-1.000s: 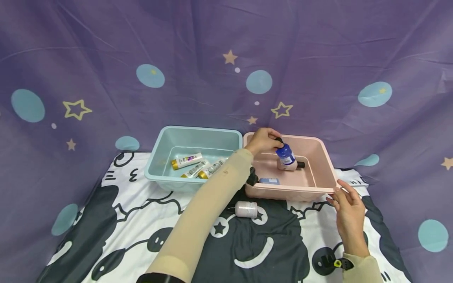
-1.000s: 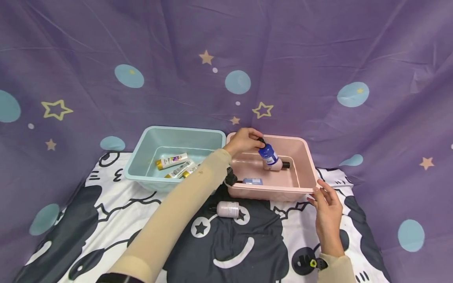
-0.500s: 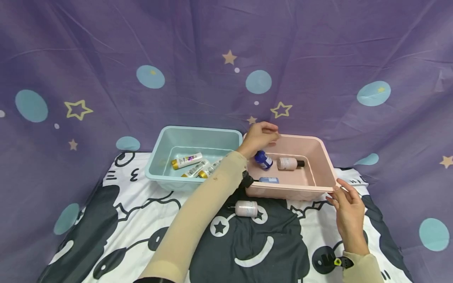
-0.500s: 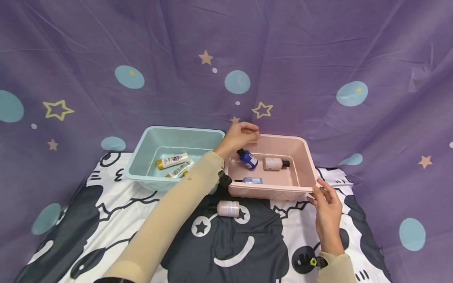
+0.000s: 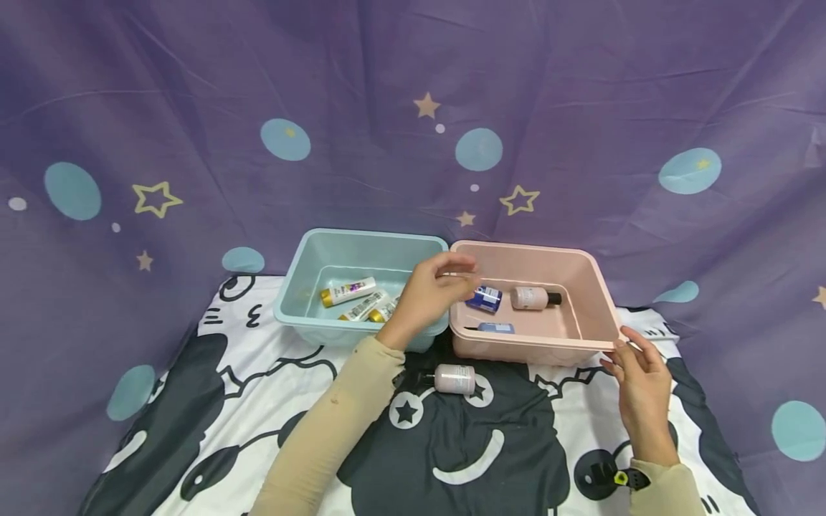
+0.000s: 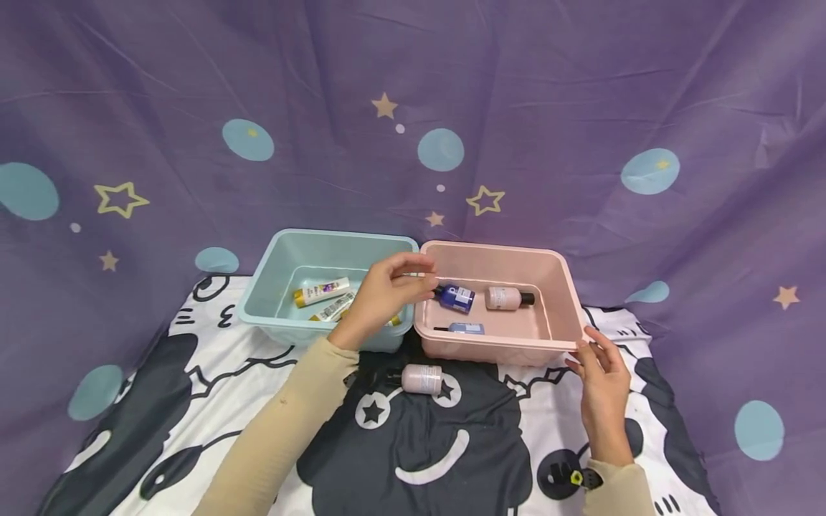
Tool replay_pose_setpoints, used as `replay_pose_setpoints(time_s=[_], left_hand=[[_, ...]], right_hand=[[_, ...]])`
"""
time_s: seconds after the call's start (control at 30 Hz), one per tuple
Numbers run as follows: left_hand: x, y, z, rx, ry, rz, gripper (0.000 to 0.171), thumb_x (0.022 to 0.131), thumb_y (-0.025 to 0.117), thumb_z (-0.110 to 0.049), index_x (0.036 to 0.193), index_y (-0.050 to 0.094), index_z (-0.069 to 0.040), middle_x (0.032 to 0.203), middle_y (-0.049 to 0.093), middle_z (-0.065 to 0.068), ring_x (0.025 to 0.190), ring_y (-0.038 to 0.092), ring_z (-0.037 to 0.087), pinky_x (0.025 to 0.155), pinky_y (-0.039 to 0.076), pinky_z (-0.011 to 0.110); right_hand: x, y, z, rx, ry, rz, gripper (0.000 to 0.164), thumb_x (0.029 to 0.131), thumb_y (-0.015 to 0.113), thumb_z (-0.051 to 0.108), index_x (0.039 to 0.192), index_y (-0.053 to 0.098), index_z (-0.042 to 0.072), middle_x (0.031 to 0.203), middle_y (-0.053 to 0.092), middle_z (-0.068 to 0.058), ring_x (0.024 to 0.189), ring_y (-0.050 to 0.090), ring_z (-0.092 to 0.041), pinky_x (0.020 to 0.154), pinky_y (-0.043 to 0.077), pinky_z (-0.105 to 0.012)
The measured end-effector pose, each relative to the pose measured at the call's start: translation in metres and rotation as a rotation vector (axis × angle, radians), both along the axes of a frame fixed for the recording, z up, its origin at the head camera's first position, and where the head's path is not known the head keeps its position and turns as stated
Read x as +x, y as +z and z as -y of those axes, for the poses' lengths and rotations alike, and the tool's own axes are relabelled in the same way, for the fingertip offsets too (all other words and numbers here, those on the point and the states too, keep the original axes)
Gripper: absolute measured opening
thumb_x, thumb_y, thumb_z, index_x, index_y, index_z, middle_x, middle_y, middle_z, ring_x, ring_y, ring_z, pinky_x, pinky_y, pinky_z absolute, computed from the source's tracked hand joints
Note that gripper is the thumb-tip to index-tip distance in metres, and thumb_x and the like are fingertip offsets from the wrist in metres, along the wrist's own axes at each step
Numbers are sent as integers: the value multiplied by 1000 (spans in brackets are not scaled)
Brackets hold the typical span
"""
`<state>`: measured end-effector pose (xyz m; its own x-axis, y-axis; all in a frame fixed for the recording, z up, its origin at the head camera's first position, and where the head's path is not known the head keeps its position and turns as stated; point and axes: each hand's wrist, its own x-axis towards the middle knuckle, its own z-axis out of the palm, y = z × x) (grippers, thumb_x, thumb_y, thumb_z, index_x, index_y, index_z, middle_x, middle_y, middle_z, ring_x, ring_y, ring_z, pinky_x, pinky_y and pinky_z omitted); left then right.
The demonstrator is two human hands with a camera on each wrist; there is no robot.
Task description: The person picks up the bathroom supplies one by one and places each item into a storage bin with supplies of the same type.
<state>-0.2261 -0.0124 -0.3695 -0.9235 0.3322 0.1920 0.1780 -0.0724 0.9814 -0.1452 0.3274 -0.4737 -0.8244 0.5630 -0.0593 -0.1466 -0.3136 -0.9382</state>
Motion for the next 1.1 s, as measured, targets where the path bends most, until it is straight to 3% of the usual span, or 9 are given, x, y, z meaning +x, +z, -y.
replay_pose_setpoints(time_s=[0.27, 0.57, 0.83, 1.1], left_hand=[[43, -33, 39, -51, 37, -23, 35, 92, 75, -14, 124, 66, -2, 120, 67, 9, 103, 68, 21, 85, 57, 35], [72, -90, 61, -48, 44, 99, 34, 92, 75, -11, 123, 67, -2, 117, 68, 12, 101, 69, 24, 84, 58, 35], [75, -136, 66, -25, 96, 209, 36, 92, 73, -7, 124, 63, 6, 118, 65, 22, 104, 68, 28, 83, 58, 34], [69, -157, 67, -80, 123, 235, 38, 92, 73, -6, 126, 62, 7, 122, 62, 27, 105, 67, 31, 81, 59, 33]], right_hand=[[0, -4, 2, 14, -4, 28, 38, 94, 70, 2, 131, 62, -1, 108, 67, -12, 82, 72, -17, 69, 60, -28], [2, -5, 0, 7, -27, 6, 36, 94, 68, 0, 130, 63, -1, 107, 68, -13, 80, 72, -18, 68, 60, -28], [1, -6, -1, 9, -27, 9, 36, 95, 68, 0, 130, 63, -1, 106, 68, -13, 80, 72, -18, 67, 60, -28], [0, -5, 1, -10, -19, 1, 37, 94, 69, 1, 130, 63, -1, 108, 68, -13, 81, 72, -19, 68, 60, -29]])
